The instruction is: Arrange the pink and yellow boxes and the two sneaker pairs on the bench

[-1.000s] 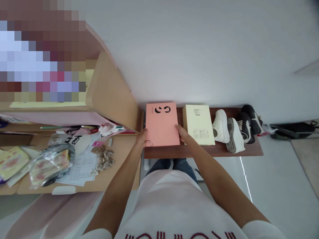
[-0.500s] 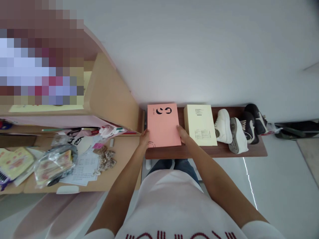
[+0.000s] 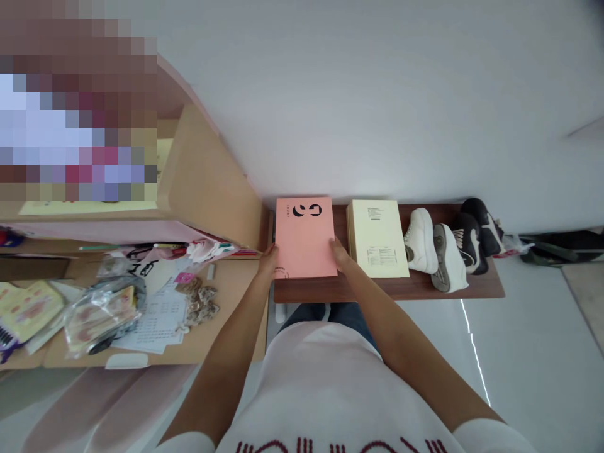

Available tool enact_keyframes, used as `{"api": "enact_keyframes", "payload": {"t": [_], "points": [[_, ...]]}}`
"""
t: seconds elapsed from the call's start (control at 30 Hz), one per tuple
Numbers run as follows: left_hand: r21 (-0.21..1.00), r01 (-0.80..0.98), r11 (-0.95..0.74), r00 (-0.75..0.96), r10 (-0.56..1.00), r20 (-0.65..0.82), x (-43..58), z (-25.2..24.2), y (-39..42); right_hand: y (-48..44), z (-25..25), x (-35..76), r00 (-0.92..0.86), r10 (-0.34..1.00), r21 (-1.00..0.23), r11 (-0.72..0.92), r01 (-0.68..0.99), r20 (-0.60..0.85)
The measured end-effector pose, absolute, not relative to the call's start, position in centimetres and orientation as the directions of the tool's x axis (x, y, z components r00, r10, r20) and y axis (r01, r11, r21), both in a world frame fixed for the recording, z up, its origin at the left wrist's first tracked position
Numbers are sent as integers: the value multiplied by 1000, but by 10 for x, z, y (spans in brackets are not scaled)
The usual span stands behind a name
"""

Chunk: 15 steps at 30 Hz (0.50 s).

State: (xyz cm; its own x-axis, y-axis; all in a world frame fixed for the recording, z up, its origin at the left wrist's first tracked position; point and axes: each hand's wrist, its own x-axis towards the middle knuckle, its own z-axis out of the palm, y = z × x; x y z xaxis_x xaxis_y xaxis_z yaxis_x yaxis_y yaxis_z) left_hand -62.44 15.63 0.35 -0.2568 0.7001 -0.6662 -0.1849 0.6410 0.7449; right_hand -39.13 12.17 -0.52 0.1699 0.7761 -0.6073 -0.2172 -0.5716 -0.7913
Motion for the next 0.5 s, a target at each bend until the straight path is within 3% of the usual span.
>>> {"api": "enact_keyframes", "payload": {"t": [0.13, 0.3, 0.5], "points": [[821, 4, 570, -322, 778, -539, -622, 11, 166, 122, 8, -390, 312, 677, -738, -658, -150, -667], [911, 201, 361, -284, 911, -298, -603, 30, 181, 106, 32, -365, 315, 700, -764, -622, -173, -641], [911, 217, 350, 4, 933, -360, -527, 55, 163, 80, 64, -292, 291, 693, -751, -601, -272, -660]]}}
